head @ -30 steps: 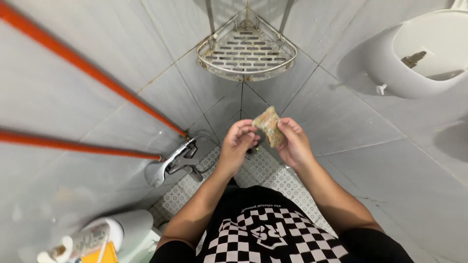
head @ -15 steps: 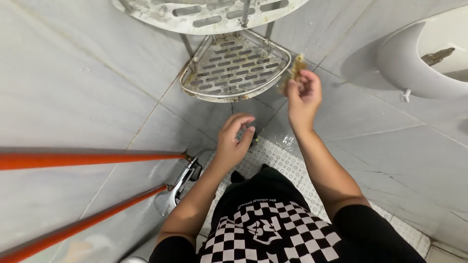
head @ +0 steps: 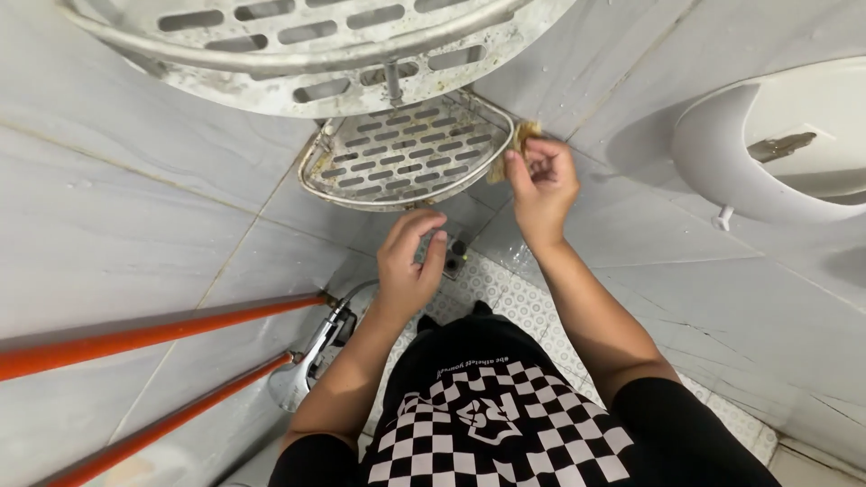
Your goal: Cleaning a dirty metal bathroom corner shelf with a sponge and cleaning solution.
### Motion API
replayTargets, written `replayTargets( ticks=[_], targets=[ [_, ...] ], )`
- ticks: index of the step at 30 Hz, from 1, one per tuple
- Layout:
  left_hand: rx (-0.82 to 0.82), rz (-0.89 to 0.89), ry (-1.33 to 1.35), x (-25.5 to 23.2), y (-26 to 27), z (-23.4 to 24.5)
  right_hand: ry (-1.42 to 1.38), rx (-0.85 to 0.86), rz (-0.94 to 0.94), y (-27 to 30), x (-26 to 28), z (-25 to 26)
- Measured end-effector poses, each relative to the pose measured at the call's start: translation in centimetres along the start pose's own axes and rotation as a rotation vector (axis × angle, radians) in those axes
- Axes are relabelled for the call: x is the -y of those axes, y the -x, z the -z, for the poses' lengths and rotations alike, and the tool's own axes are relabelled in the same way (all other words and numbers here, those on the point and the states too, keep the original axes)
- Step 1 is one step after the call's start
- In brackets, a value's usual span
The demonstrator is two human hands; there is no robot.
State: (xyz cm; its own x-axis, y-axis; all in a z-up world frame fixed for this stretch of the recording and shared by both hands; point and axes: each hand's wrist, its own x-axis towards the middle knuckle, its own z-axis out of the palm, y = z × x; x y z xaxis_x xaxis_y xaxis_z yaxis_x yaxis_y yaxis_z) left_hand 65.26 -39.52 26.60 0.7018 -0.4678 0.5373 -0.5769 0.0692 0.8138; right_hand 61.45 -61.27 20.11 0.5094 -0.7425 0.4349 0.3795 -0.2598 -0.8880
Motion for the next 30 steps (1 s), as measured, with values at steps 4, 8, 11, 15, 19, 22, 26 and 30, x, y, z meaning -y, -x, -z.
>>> replayTargets(
  ticks=[4,8,11,15,19,22,26,30],
  targets=[
    [0.023,0.015,-0.003,-1.0,-0.7,-0.3,0.075,0.029,-0.009,0.8,-0.2,0.2],
    [-0.014,-0.144,-0.131,-1.7,-1.9,-0.4,0.093,0.06,-0.021,0.9,-0.4,1.4],
    [-0.036,-0.254,-0.308,-2.7,-3.0,-0.3,0.261,0.057,0.143,-0.2,3.6,-0.1],
    [-0.03,-0.258,-0.516,-2.6,-4.0,0.0,0.501,0.103,0.334,-0.4,4.0,-0.4],
    [-0.015,-0.239,-0.547,-1.3,-3.7,0.0,0.427,0.117,0.294,0.1,3.7,-0.5],
    [0.002,-0.239,-0.573,-1.1,-3.9,-0.2,0.574,0.101,0.504,-1.5,5.0,-0.9],
    [0.023,-0.232,-0.604,-0.8,-3.9,-0.2,0.681,0.13,0.518,-2.3,7.3,-1.7],
    [0.013,-0.228,-0.594,-0.2,-3.6,-0.4,0.56,0.202,0.522,0.1,6.5,-0.9]
  ],
)
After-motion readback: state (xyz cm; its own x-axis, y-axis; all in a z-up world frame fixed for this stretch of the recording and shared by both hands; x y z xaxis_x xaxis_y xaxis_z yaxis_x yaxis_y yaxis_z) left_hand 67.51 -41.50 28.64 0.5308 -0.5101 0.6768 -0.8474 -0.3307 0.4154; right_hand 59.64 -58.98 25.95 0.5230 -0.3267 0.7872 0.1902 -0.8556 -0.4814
